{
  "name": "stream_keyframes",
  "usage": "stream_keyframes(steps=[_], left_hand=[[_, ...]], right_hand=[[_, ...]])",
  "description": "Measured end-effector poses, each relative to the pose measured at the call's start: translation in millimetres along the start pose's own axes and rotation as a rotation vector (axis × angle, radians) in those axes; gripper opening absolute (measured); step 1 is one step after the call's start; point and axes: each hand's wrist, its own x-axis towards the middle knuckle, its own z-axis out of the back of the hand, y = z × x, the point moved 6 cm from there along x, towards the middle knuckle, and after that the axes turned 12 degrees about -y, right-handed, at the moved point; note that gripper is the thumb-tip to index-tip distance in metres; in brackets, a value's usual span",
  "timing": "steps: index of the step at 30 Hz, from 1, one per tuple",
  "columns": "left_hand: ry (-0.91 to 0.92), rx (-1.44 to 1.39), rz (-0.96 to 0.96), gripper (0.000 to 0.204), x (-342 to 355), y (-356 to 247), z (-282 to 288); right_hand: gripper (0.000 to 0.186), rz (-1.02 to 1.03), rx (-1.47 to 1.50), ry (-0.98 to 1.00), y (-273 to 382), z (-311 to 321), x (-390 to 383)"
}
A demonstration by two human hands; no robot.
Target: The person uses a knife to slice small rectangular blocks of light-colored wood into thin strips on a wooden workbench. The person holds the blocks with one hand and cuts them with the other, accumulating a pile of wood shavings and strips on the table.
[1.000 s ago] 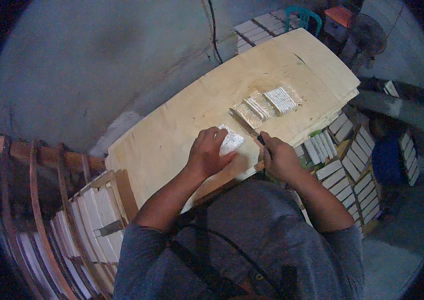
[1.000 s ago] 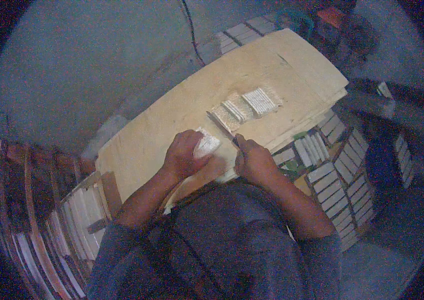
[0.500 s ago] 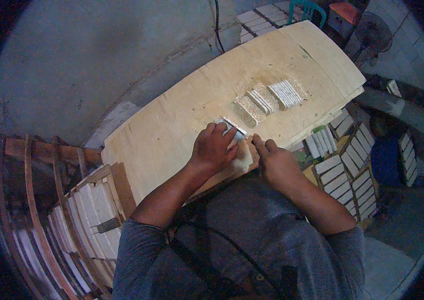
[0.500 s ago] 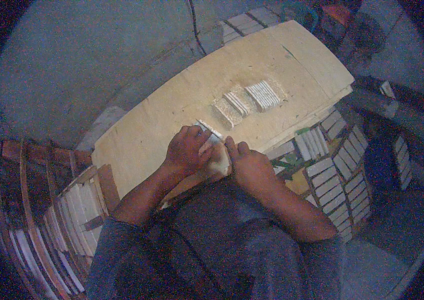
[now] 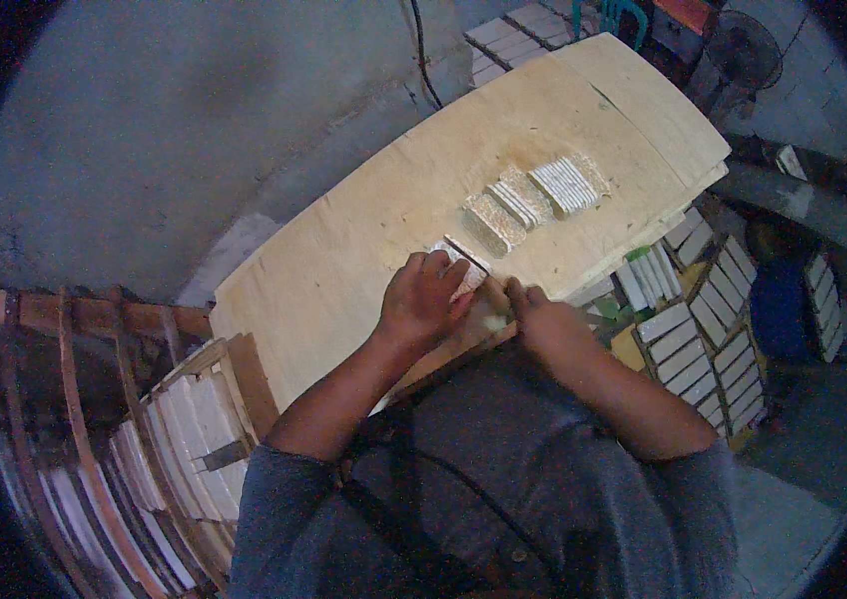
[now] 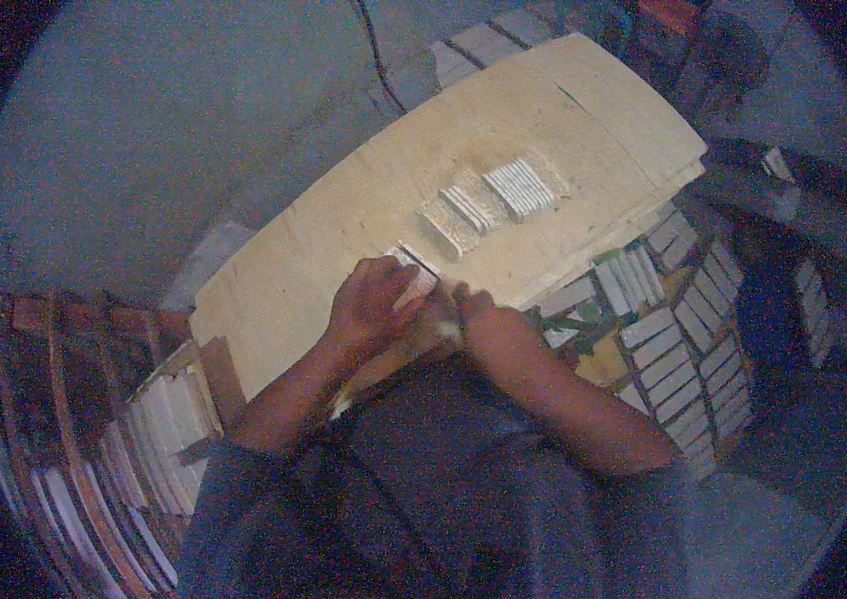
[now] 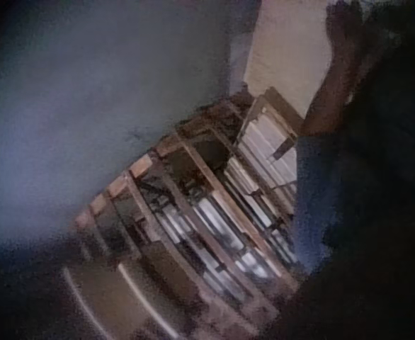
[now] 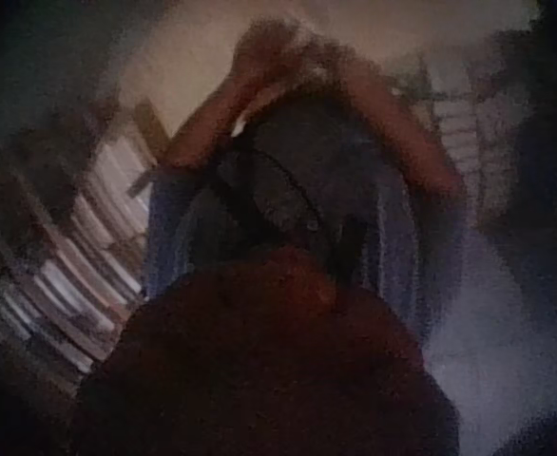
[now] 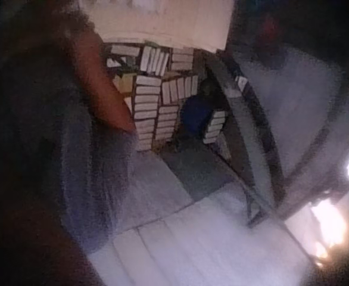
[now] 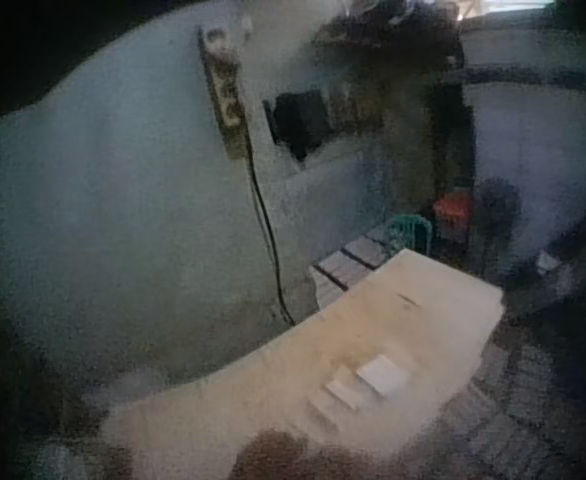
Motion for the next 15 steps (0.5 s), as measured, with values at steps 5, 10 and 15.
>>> stream_keyframes(steps=[5, 10, 15], left_hand=[[0.014, 0.006, 0.008, 0.047, -6.1, -0.1, 0.0], [0.069, -0.034, 0.026, 0.044, -2.6, 1.2, -1.4], [0.092, -0.026, 0.019, 0.041, 0.5, -3.0, 2.2]], right_hand=[[0.066, 0.014, 0.01, -0.055, -12.8, 8.1, -33.6], [0.079, 0.026, 0.019, -0.073, 1.1, 21.1, -14.1], [0.092, 0.088, 0.017, -0.031, 13.1, 22.8, -19.8]])
